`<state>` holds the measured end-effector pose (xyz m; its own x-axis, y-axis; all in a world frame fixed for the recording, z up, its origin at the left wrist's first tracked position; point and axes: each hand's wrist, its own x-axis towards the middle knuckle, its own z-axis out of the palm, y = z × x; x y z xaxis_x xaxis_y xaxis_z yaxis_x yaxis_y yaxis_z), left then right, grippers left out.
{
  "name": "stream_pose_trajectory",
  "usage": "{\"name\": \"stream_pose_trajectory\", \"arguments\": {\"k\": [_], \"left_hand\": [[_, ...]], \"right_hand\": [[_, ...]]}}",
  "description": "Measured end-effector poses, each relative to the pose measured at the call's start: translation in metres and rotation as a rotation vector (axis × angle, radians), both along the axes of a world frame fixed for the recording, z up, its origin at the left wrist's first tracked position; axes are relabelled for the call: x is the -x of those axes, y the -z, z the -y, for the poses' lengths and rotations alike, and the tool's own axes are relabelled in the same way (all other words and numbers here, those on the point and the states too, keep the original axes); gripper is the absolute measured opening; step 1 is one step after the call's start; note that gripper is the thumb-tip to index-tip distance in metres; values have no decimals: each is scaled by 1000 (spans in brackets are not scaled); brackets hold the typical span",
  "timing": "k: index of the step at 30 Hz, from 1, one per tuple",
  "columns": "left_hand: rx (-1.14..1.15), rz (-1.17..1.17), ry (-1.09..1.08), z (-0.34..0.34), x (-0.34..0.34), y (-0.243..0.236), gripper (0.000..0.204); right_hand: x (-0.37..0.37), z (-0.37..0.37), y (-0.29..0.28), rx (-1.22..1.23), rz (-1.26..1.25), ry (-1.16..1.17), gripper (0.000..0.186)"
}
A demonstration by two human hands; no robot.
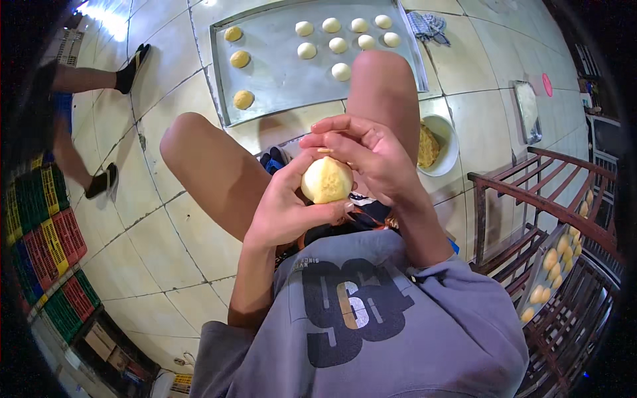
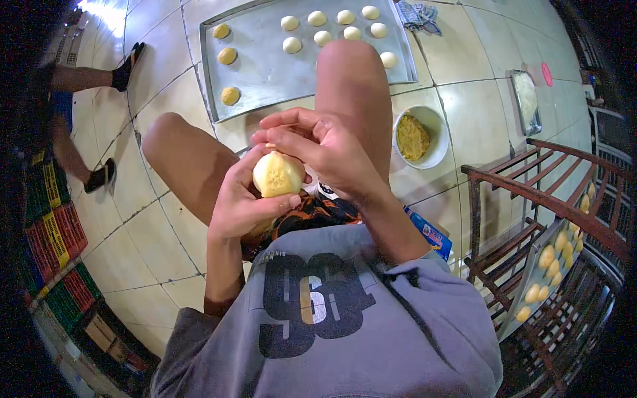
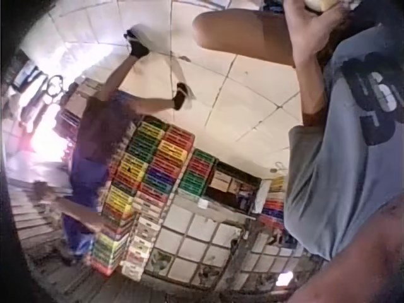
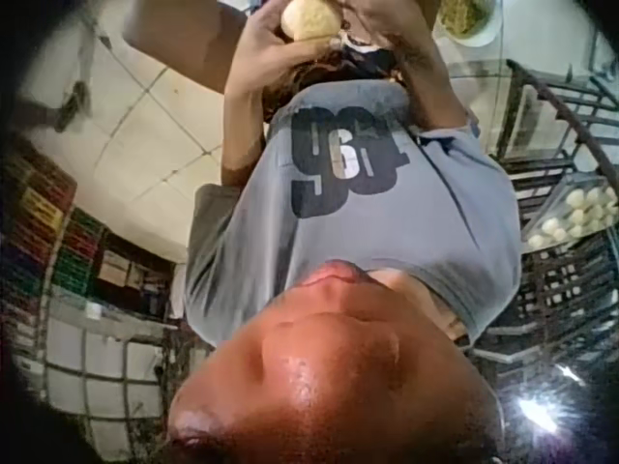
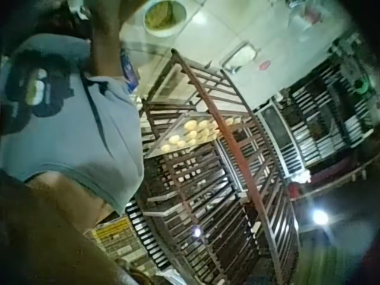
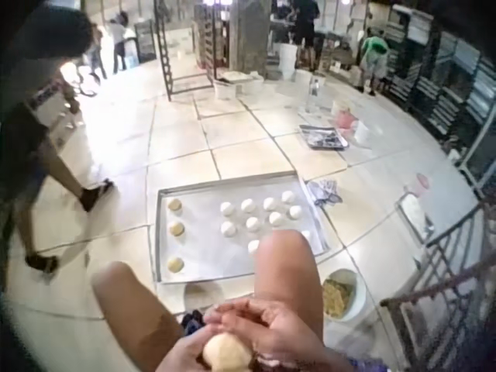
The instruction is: Shaping balls of dough and placing them onto a baking tray.
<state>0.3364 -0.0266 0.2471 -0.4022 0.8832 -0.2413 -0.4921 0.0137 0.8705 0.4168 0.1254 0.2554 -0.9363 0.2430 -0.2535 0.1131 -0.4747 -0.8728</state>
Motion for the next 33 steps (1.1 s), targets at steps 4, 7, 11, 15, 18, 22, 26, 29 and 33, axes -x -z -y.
{"name": "stream_pose_trajectory", "arguments": {"k": [4, 7, 11, 15, 18, 22, 26, 29, 33], "left_hand": [[-58, 48, -47, -2, 1, 3, 51], [-227, -75, -32, -3, 2, 13, 41], [-72, 284, -202, 0, -3, 10, 37], [35, 316, -276, -6, -6, 6, 38], [90, 232, -287, -10, -7, 3, 41], [23, 399, -394, -9, -9, -3, 32], [-2, 305, -336, -8, -10, 2, 35], [-24, 285, -326, -7, -10, 4, 36], [-65, 316, -355, -6, -11, 4, 36]], "right_hand": [[-3, 10, 1, -109, -48, 85, 35], [-4, 18, 6, -267, -75, 117, 36], [-1, 19, 10, -24, -6, 196, 36], [-4, 26, 9, -122, -43, 196, 32], [-6, 29, 8, -302, -99, 176, 30], [-2, 25, 7, -102, -33, 264, 29], [-4, 33, 10, -131, -131, 329, 28], [-3, 34, 7, -103, -117, 347, 29], [-1, 35, 2, 11, 17, 334, 31]]}}
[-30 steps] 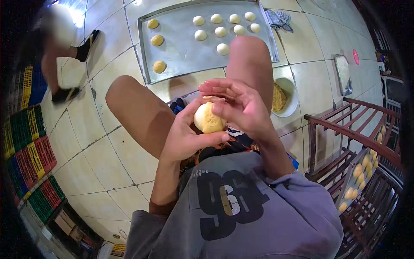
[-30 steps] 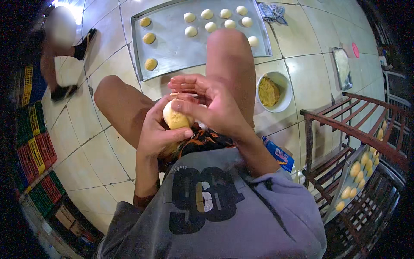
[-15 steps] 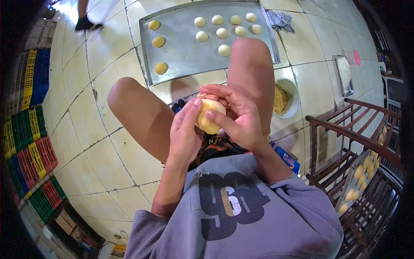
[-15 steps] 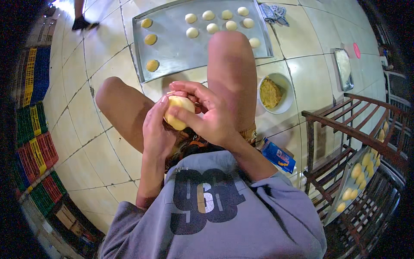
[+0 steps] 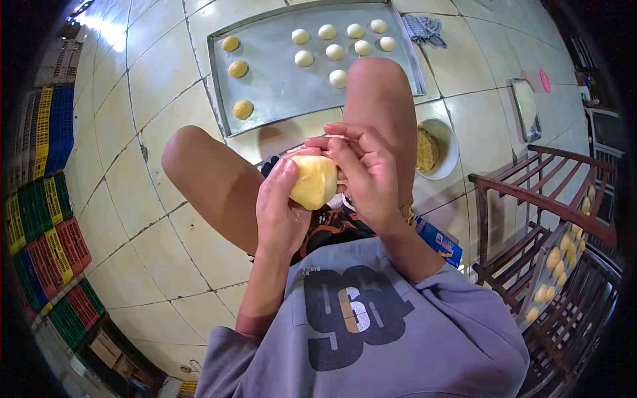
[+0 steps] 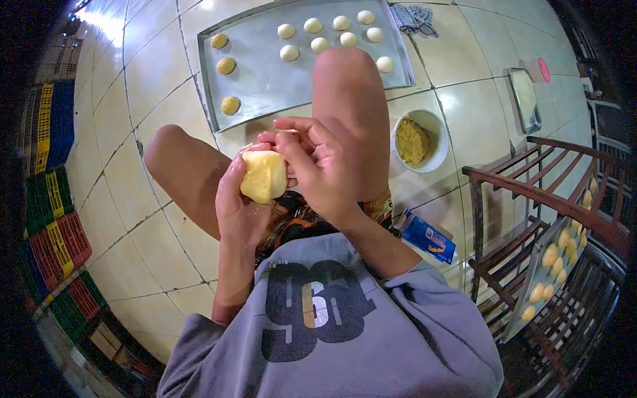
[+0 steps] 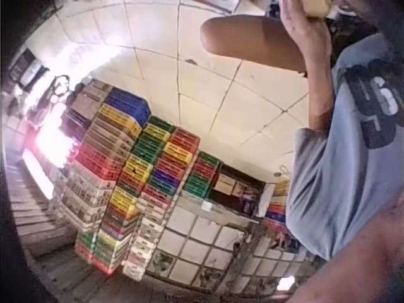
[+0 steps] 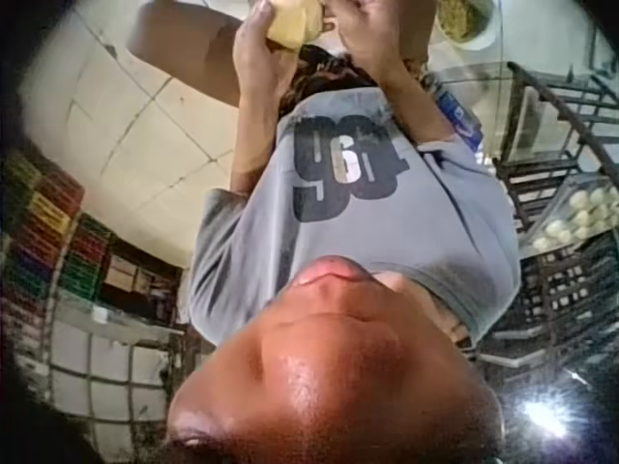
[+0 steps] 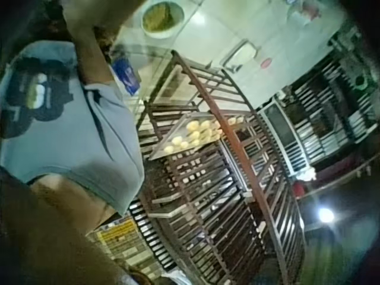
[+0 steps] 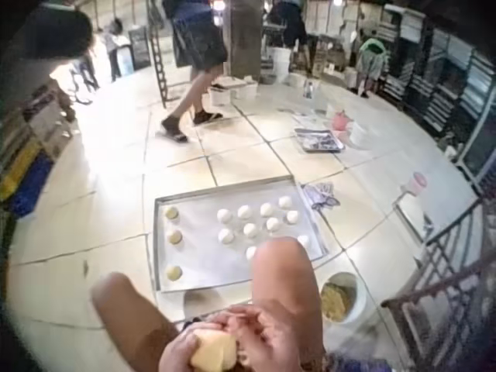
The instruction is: Shaping balls of dough and placing them onto a baking tray.
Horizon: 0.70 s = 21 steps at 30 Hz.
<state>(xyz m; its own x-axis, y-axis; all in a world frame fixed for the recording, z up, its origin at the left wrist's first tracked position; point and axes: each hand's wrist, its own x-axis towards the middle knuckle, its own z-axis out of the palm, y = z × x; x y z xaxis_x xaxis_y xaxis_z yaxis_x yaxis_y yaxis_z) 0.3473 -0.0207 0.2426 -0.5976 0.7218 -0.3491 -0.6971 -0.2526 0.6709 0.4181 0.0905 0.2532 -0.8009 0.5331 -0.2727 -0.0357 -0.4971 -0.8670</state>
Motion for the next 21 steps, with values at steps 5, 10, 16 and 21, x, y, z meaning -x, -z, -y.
{"name": "stream_pose_trajectory", "arguments": {"k": [5, 10, 16, 21], "left_hand": [[-112, 233, -148, -3, -5, -1, 36], [-154, 273, -170, -1, -9, 4, 36], [-246, 389, -279, -9, -15, 1, 36], [-368, 401, -298, -10, -18, 6, 36]], "right_hand": [[4, 10, 9, -243, -120, 114, 32], [8, 18, 7, -163, -111, 129, 32], [11, 24, 7, -191, -135, 198, 32], [14, 29, 10, -200, -143, 214, 32]]}}
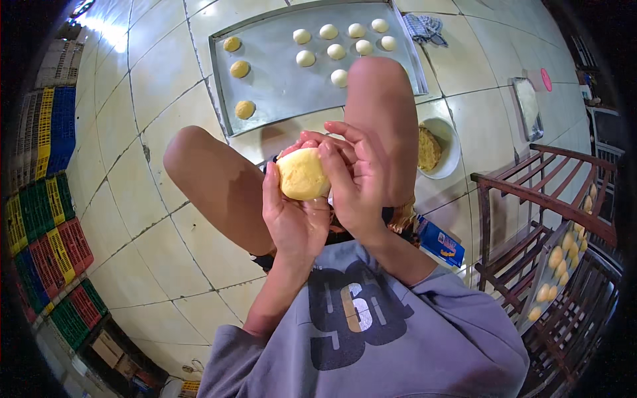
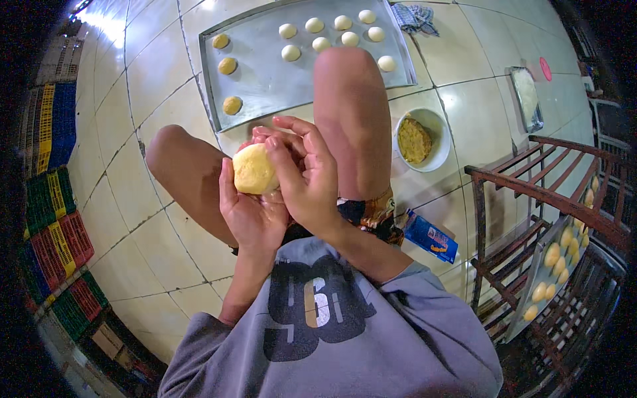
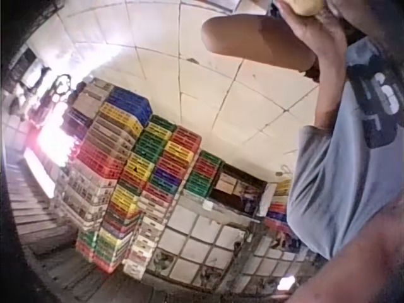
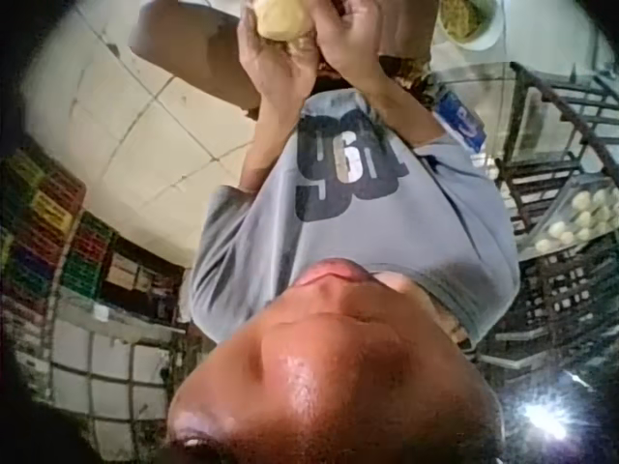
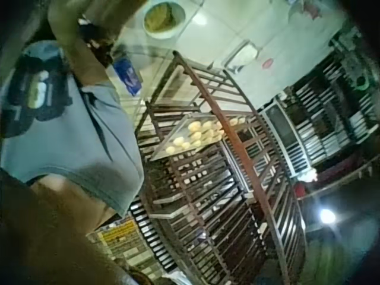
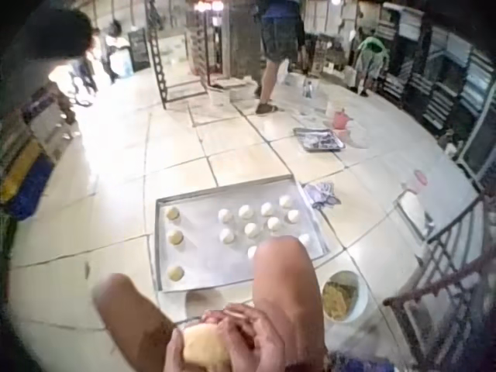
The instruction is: Shaping balls of dough and placing them onto a baking tray.
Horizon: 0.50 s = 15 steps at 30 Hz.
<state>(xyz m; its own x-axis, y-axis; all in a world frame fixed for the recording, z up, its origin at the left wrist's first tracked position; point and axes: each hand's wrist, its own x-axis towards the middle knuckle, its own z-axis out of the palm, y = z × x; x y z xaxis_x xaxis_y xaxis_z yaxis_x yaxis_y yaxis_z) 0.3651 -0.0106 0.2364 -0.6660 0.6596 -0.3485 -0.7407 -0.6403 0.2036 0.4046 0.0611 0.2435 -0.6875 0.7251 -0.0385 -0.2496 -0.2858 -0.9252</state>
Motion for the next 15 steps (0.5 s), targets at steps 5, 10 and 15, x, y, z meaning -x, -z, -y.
{"name": "stream_pose_trajectory", "arguments": {"k": [5, 10, 15], "left_hand": [[-73, 82, -34, 2, -2, 5, 37], [-73, 117, -90, -7, -2, -2, 35], [81, 101, -206, -23, -2, -13, 35]], "right_hand": [[2, 3, 4, 25, -45, 22, 31], [1, 10, 12, -134, -45, 65, 31], [-10, 4, 12, -141, 34, 65, 32]]}}
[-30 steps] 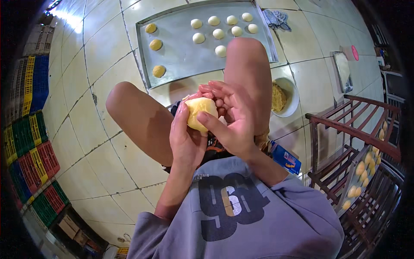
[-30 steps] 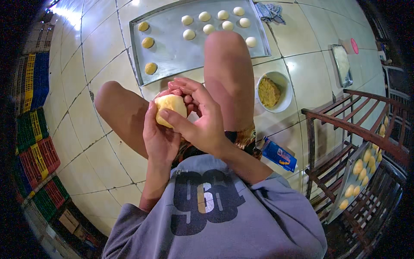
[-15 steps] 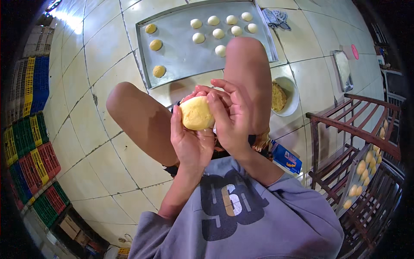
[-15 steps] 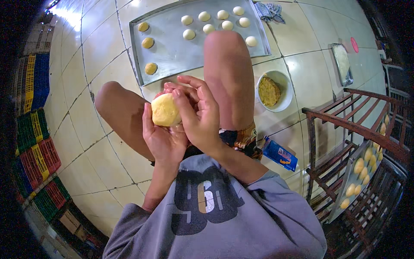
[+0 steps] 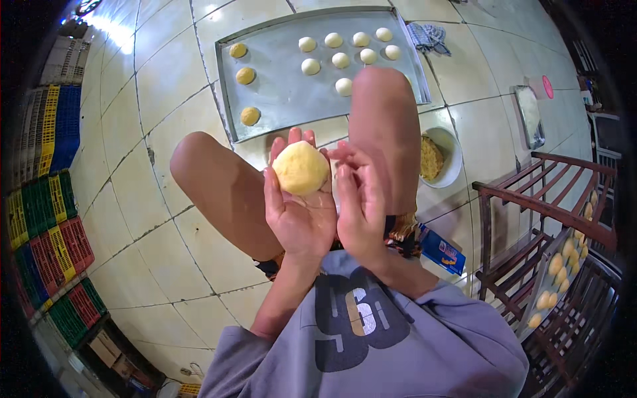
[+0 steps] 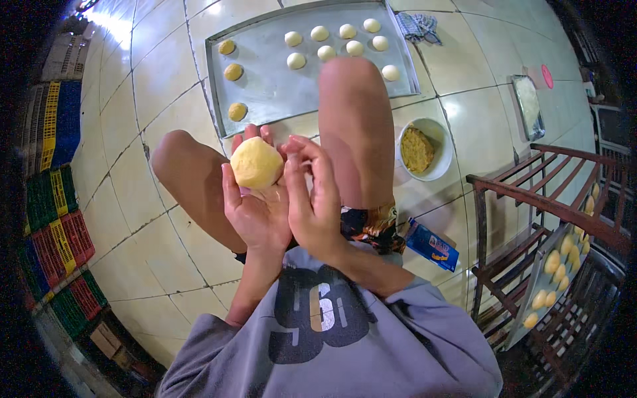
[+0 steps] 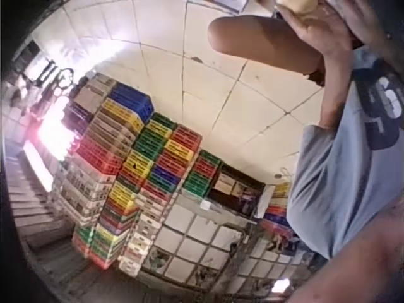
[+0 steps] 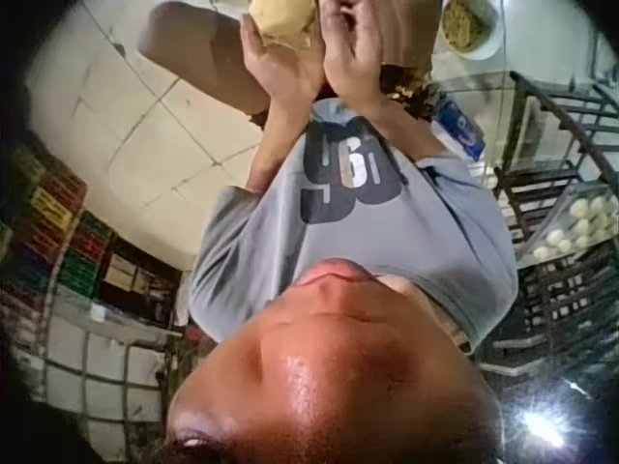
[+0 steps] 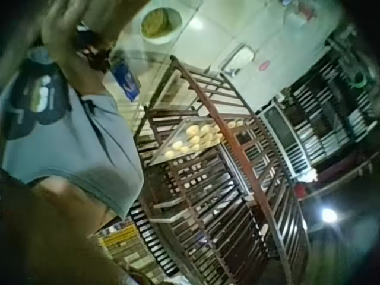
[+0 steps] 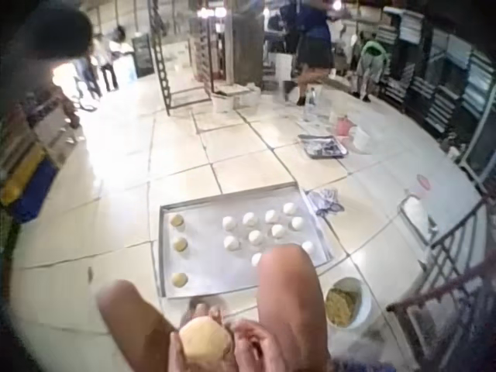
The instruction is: Shaping balls of dough and placing them onto a baking tray.
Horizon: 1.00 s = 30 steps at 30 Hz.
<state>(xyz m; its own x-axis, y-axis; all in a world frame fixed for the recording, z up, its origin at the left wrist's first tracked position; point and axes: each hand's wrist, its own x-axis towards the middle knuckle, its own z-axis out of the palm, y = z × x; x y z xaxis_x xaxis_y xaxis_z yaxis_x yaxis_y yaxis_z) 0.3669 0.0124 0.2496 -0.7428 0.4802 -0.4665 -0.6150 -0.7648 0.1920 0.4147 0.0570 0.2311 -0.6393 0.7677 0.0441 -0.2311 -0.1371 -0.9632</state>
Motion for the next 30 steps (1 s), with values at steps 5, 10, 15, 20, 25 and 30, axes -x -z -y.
{"name": "stream_pose_trajectory", "arguments": {"k": [5, 10, 15, 20, 25, 30], "left_hand": [[204, -227, 106, 7, 3, 9, 35], [370, -368, 361, 22, 9, 19, 31], [435, -396, 377, 14, 7, 11, 29], [428, -376, 314, 15, 4, 13, 30], [372, -205, 228, 11, 5, 10, 30], [288, -101, 288, 14, 6, 14, 29]], "right_hand": [[-5, -12, -13, 155, 47, -76, 33], [-5, -41, -12, 72, 42, -196, 33], [-5, -44, -10, -231, 200, -281, 34], [-1, -42, -4, -43, 266, -201, 33], [-1, -39, 10, -7, 233, -62, 31], [-4, -36, 1, -22, 131, -170, 29]]}}
